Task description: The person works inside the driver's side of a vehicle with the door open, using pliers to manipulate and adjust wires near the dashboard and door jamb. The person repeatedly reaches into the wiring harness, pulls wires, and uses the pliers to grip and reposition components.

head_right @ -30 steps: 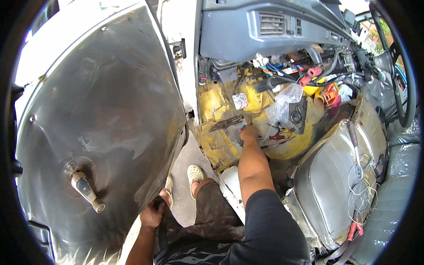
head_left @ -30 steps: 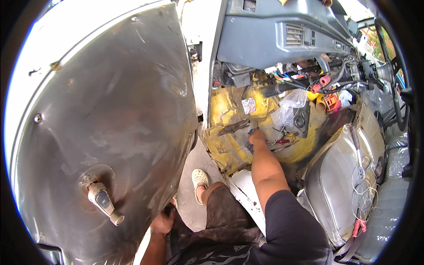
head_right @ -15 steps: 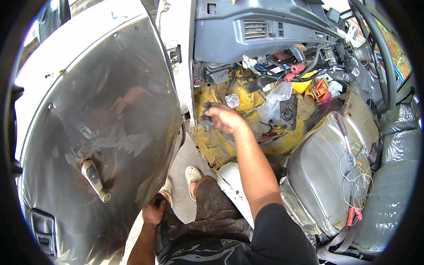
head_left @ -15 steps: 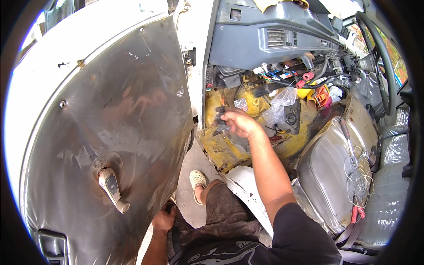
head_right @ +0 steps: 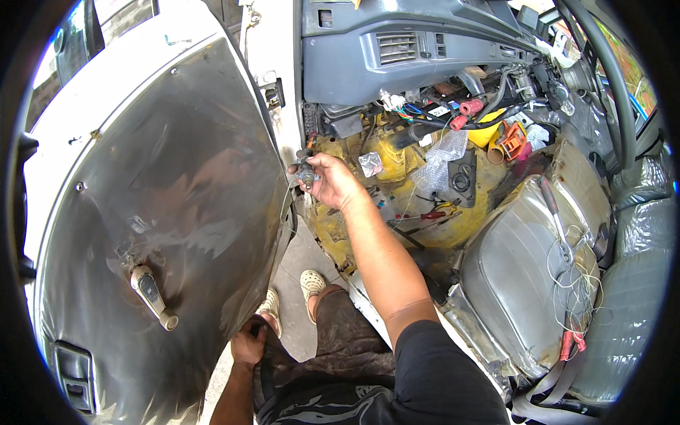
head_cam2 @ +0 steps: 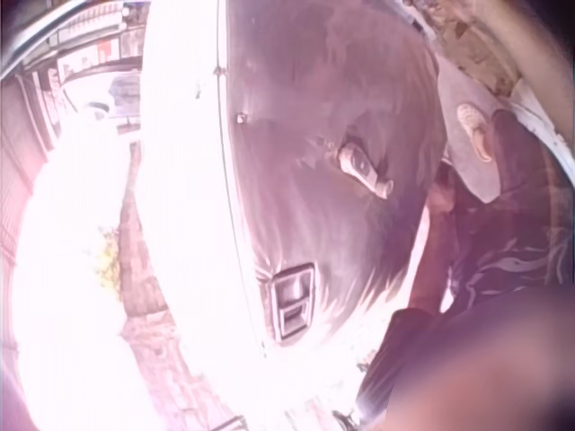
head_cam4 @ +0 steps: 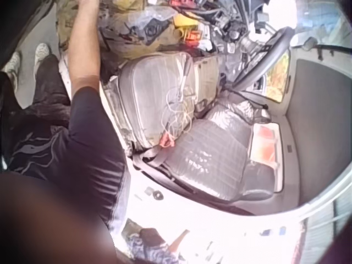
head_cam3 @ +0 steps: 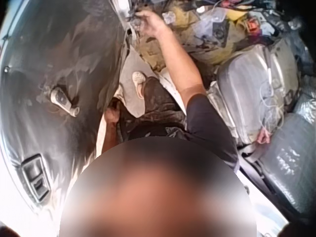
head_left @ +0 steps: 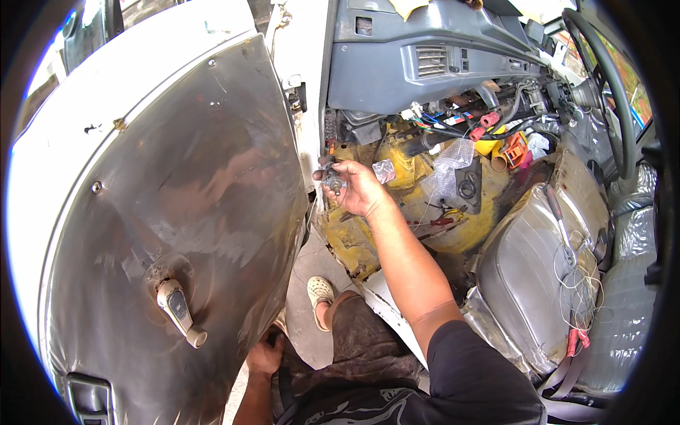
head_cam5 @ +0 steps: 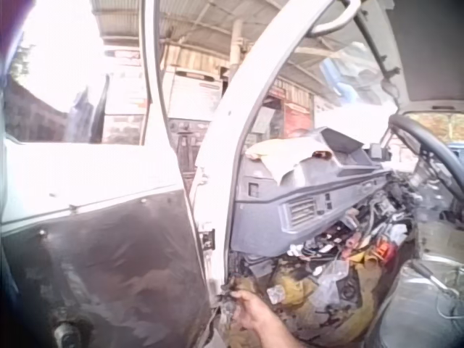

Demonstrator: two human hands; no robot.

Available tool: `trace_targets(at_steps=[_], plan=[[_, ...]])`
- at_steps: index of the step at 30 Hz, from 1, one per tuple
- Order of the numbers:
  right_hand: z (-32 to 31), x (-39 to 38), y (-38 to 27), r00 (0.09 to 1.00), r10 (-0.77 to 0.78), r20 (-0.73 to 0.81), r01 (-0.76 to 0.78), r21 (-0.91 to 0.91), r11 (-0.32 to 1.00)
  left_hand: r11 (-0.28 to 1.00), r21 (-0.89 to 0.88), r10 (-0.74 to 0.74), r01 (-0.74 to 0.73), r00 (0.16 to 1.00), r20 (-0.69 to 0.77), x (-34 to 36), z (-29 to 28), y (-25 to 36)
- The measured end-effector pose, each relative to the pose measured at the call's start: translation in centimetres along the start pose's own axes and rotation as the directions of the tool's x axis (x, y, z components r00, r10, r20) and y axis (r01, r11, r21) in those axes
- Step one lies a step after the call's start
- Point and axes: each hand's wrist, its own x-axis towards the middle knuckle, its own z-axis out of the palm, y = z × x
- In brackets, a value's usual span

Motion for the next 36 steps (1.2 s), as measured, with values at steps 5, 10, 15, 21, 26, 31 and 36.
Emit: trace_targets(at_steps=[5,10,15,21,26,31,36], plan=[[0.3,0.4,-0.4,1.000,-0.007,0.008,0.007,0.028,1.000,0.996,-0.029,-0.079,0.081,0.995,0.053,0.2,0.0,0.8],[0.7,0.7,-1.6,0.998,0.021,0.061,-0.031,0.167,0.985,0.997,-0.039,-0.067,0.069,0.996,0.052,0.4,0.0,1.4],[1.3,0.7,-1.2,0.999,0.029,0.031,-0.035,0.228,0.973,0.997,-0.026,-0.065,0.068,0.994,0.082,0.5,0.0,1.3],[1.0,1.7,1.1,0.995,-0.004,0.097,-0.010,0.141,0.990,0.997,0.003,-0.078,0.079,0.992,0.095,0.4,0.3,0.8],[-0.1,2.2,2.2,0.999,0.007,0.045,-0.007,-0.010,1.000,0.998,0.041,-0.051,0.048,0.997,0.063,0.2,0.4,0.5],[0.3,1.5,2.0,1.000,-0.023,-0.008,0.023,0.023,0.999,0.998,0.021,-0.055,0.054,0.996,0.070,0.3,0.6,0.1],[2.2,2.4,1.9,0.997,-0.003,-0.074,0.023,0.267,0.963,0.999,-0.002,-0.054,0.055,0.996,0.072,0.3,0.7,0.2]])
